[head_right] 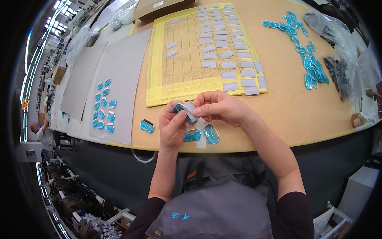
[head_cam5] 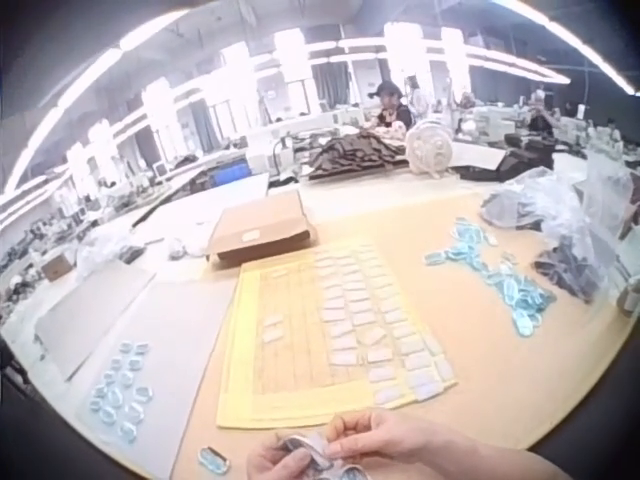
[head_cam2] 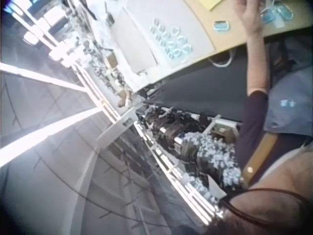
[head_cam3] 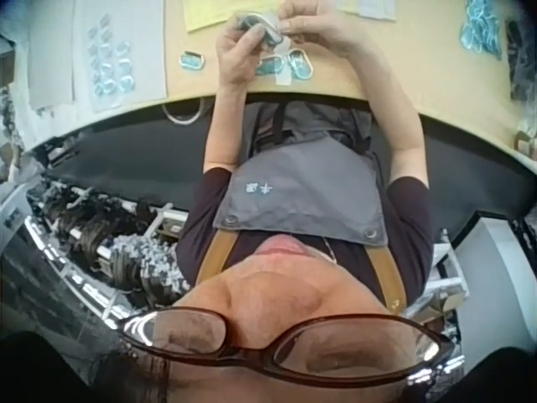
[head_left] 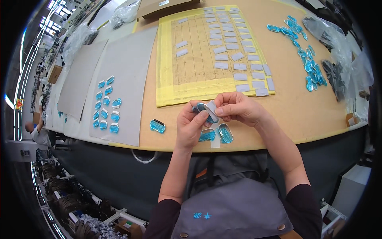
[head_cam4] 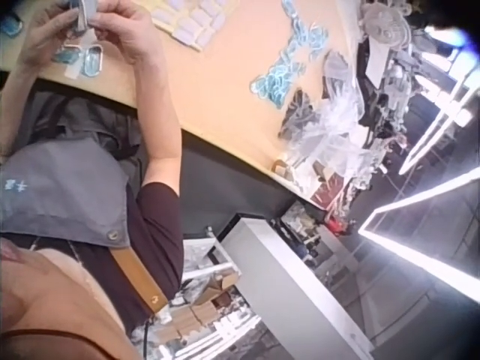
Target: Applying small adhesive backing strips to blue decorative leather components at a workshop table.
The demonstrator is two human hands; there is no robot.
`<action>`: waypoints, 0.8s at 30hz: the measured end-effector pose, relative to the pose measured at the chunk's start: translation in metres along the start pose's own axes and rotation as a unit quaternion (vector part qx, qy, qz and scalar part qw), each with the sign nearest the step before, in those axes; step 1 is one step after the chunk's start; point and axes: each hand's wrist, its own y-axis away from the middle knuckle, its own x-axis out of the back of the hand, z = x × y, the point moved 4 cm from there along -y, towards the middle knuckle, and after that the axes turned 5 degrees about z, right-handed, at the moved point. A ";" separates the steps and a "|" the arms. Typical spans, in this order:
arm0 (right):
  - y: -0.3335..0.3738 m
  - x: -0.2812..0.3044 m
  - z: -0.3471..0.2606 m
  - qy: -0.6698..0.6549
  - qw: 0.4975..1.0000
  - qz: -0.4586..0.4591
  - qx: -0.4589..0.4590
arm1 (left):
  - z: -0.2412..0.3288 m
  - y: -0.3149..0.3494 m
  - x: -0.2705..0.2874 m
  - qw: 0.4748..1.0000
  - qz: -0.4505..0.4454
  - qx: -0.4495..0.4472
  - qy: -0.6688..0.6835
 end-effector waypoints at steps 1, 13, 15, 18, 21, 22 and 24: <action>0.001 -0.001 -0.001 0.008 1.000 -0.002 0.000 | 0.000 0.000 -0.001 1.000 -0.010 0.005 0.005; 0.005 0.000 0.001 0.063 0.998 -0.030 0.008 | -0.005 0.006 -0.001 1.000 -0.013 0.008 -0.009; 0.006 0.000 0.000 0.061 0.998 -0.020 0.008 | -0.003 0.005 -0.003 1.000 -0.002 0.004 -0.019; 0.005 0.002 -0.003 0.051 0.998 -0.021 0.009 | 0.000 0.000 -0.007 0.999 0.001 -0.010 -0.033; 0.004 0.002 -0.005 0.056 0.998 -0.020 0.002 | 0.000 -0.002 -0.006 0.999 -0.009 -0.016 -0.034; 0.004 0.001 -0.005 0.055 0.998 -0.022 0.006 | -0.001 -0.002 -0.003 0.999 -0.005 -0.012 -0.048; 0.005 -0.006 -0.007 0.059 0.998 -0.031 0.016 | 0.002 0.000 -0.003 0.998 -0.003 -0.023 -0.055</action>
